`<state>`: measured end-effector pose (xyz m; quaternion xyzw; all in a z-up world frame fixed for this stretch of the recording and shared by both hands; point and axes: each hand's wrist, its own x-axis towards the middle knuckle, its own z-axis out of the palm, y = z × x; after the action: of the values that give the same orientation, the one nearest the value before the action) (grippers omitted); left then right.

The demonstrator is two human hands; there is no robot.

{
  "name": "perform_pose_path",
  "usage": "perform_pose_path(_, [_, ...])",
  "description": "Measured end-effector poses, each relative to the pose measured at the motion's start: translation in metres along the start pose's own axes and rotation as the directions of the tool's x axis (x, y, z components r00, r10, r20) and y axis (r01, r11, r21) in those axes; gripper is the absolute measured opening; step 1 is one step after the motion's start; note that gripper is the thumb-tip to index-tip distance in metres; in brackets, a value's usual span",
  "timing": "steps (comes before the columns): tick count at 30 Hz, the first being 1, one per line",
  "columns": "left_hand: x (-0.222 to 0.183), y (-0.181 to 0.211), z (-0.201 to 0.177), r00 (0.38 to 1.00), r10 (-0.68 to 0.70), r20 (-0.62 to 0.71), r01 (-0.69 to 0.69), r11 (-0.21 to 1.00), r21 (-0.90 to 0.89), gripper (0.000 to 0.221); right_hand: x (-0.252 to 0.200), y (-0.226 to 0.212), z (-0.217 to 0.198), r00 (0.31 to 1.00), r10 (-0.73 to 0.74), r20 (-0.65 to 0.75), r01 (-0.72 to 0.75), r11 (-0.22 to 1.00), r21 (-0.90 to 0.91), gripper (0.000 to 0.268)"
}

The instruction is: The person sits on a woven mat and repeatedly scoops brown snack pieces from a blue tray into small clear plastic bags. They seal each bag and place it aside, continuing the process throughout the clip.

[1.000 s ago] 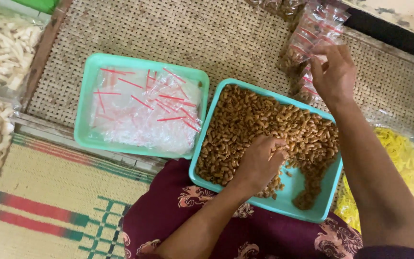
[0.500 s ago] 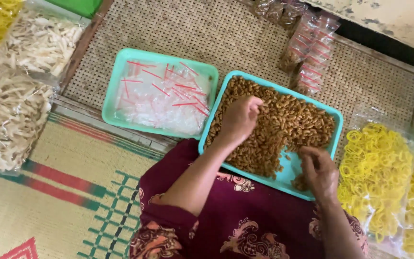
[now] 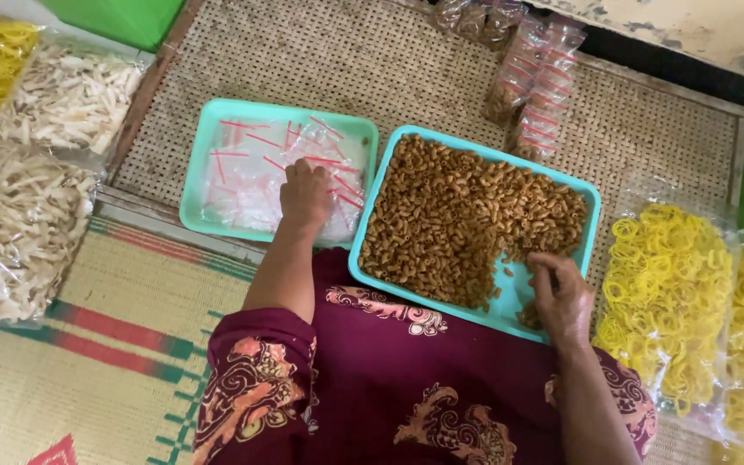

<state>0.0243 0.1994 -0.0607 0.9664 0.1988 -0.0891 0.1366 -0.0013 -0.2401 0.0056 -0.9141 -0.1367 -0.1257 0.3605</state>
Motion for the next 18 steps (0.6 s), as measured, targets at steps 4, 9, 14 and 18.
perform_pose_path(4, [0.010, -0.006, 0.004, 0.999, 0.033, -0.015, -0.032, 0.999, 0.042, 0.037, 0.000, 0.000, 0.000, 1.000, 0.025, 0.007, -0.025, 0.999, -0.022, 0.016])
perform_pose_path(9, [0.006, -0.010, -0.006, 0.994, -0.016, -0.107, 0.028, 0.993, 0.111, 0.025, 0.001, 0.009, 0.002, 1.000, 0.014, 0.011, -0.015, 0.997, 0.081, 0.016])
perform_pose_path(14, [-0.011, -0.002, -0.035, 0.980, -0.017, -0.199, 0.010, 0.999, -0.036, 0.015, 0.003, 0.005, 0.002, 1.000, 0.005, 0.014, -0.006, 0.998, 0.058, 0.013])
perform_pose_path(18, [-0.008, -0.007, -0.028, 0.939, 0.014, -0.343, -0.084, 0.978, -0.191, 0.011, 0.004, 0.009, 0.001, 0.999, 0.023, 0.029, -0.025, 0.997, 0.074, 0.013])
